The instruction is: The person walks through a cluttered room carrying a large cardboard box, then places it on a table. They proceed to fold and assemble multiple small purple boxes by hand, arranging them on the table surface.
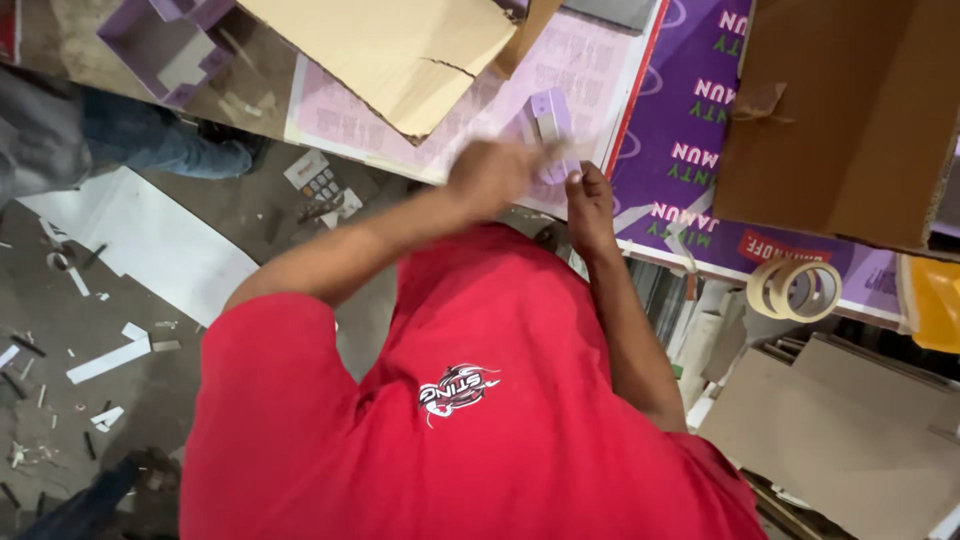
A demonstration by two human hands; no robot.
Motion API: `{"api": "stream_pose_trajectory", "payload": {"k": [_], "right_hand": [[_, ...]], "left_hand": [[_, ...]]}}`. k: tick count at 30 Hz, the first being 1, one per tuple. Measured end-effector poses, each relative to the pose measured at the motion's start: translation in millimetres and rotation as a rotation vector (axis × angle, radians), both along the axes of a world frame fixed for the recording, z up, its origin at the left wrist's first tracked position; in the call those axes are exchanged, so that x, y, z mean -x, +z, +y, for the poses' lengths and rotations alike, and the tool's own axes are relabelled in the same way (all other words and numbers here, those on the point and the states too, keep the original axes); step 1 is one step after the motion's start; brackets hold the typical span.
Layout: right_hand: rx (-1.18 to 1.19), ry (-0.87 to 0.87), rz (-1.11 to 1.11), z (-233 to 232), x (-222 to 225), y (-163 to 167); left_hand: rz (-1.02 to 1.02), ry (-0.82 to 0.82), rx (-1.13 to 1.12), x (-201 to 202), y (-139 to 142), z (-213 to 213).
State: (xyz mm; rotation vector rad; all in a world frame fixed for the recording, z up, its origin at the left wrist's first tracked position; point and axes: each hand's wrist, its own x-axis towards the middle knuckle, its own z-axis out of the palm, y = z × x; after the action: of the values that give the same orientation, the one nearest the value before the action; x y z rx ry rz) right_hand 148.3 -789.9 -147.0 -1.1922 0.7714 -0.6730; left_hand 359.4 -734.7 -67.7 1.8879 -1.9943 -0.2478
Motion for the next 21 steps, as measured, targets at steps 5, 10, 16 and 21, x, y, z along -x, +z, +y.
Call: {"api": "stream_pose_trajectory", "payload": {"k": [5,10,16,21], "right_hand": [[0.013,-0.01,0.13,-1.5,-7.9,8.7],[0.278,0.142,0.468,5.6,11.8,89.4],[0.949,-0.145,0.222,27.5,133.8,271.3],[0.927,-0.542,0.625,-33.7,195.2,322.2]], "left_hand": [[-0.185,0.004,-0.201,-10.6,-3.1,-0.3],[0.499,0.095,0.155,-55.1,-28.1,16.3],[0.199,0.541,-0.344,-42.9,-53.8,45.1],[0.207,0.422,-0.197,-37.2,-68.6,40.1]]}}
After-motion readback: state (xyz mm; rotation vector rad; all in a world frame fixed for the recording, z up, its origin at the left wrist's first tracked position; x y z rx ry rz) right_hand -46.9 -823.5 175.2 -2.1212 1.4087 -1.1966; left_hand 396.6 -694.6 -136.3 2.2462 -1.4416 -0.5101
